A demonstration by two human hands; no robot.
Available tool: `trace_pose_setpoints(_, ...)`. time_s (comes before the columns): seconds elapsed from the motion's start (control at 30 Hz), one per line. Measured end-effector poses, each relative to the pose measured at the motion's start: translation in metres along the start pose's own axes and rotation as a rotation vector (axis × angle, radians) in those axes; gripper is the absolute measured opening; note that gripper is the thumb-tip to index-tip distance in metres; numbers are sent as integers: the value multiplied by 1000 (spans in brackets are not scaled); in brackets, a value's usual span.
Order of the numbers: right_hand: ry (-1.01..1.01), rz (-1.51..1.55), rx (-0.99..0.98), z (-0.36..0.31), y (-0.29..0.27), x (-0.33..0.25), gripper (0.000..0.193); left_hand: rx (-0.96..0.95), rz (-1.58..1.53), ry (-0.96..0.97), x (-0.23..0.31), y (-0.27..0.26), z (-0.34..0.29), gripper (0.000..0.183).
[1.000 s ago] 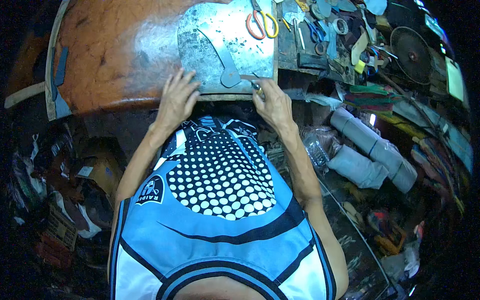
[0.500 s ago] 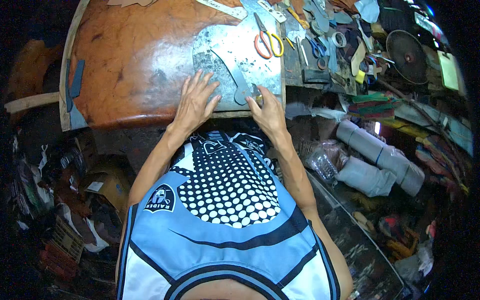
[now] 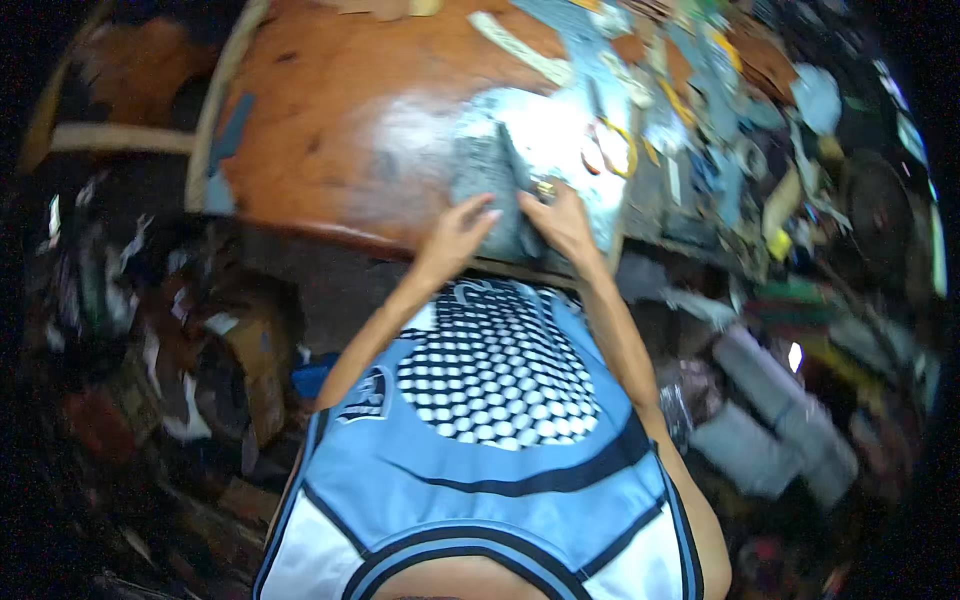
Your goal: Marking patterns on leather pieces using a silver stylus and various templates in a workshop.
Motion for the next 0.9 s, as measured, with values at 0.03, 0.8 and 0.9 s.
trace_pose_setpoints(0.03,37,48,-5,-15,-3,-17,44,18,-246,-125,-9,8,3,46)
trace_pose_setpoints(0.8,9,366,-170,-54,52,-48,17,-35,-1148,-150,-20,-29,-17,33)
trace_pose_setpoints(0.9,-28,367,-108,-58,62,-53,15,23,-701,-64,-19,-56,-19,29)
Point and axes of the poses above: each hand's wrist, its own z-axis towards the middle knuckle, its own y-axis out of the palm, x = y × z, the point moved 6 cm from there along z, towards the middle knuckle, and after that the axes turned 11 degrees about y, right-handed, at the moved point
